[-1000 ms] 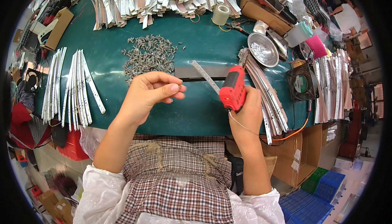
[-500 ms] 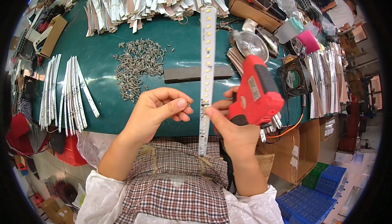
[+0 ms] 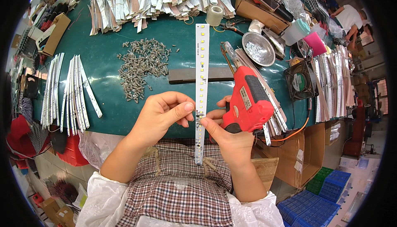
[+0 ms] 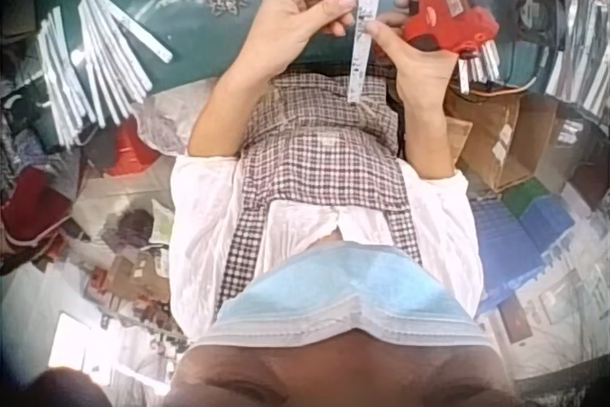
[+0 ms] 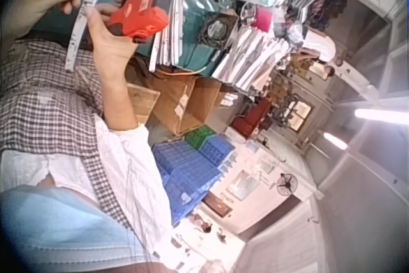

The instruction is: The person places components onto LED light strips by hand and solders them in place with a soldering gun.

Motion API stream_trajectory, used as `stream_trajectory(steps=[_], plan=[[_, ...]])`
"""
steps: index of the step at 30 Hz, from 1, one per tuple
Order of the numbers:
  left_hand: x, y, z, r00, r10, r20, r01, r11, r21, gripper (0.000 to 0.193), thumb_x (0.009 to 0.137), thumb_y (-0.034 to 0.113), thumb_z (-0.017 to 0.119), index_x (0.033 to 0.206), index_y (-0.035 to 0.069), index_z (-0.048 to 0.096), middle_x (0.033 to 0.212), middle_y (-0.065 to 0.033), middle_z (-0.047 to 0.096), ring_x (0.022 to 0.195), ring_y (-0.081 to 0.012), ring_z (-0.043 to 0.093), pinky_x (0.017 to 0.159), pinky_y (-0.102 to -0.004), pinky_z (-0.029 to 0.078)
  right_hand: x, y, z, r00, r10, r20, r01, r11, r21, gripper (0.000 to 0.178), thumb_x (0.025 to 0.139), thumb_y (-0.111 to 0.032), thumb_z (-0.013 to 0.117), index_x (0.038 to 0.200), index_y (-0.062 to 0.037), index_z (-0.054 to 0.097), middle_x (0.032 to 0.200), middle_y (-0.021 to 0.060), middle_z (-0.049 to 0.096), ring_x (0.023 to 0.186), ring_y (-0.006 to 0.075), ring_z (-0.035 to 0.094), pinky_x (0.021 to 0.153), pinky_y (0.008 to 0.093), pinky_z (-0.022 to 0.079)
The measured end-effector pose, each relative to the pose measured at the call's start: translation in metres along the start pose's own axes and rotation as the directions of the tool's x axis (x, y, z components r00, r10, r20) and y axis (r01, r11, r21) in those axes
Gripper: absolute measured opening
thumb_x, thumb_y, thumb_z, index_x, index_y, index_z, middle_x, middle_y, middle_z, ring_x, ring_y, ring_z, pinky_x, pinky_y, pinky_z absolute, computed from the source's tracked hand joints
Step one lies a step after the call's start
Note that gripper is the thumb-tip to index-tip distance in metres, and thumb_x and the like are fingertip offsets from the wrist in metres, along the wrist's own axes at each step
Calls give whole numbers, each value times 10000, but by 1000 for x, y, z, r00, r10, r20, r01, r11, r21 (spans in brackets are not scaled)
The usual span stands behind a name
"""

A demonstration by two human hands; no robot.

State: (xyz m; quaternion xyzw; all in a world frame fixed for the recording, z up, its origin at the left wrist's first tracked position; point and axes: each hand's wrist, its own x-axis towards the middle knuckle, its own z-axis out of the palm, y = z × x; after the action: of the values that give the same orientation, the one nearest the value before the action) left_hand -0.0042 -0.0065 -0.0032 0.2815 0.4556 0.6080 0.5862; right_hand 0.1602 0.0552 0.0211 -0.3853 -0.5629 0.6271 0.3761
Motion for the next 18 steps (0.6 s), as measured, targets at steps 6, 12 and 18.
stream_trajectory(steps=[6,12,18], plan=[[-1,-1,-2,1000,29,8,-30,995,99,232,937,185,628,1005,-36,651,834,-61,660,702,-85,602,637,-218,507,-1,0,0,1000,10,3,-10,1000,-15,508,783,64,724,1188,-23,429,824,92,642,708,93,616,585,203,473],[-2,-1,0,999,41,2,-41,995,88,215,930,170,634,997,-34,653,850,-60,668,695,-88,611,629,-224,511,-1,3,-1,1000,6,26,-6,1000,-3,510,783,82,713,1190,-22,423,915,88,604,755,112,630,614,220,502],[-5,-6,11,955,269,-127,-176,855,488,180,915,151,647,948,-26,644,862,-57,673,719,-103,634,636,-246,525,-4,7,1,999,-50,17,52,995,-80,532,779,110,696,1206,-12,403,1057,87,494,827,135,632,674,242,532]])
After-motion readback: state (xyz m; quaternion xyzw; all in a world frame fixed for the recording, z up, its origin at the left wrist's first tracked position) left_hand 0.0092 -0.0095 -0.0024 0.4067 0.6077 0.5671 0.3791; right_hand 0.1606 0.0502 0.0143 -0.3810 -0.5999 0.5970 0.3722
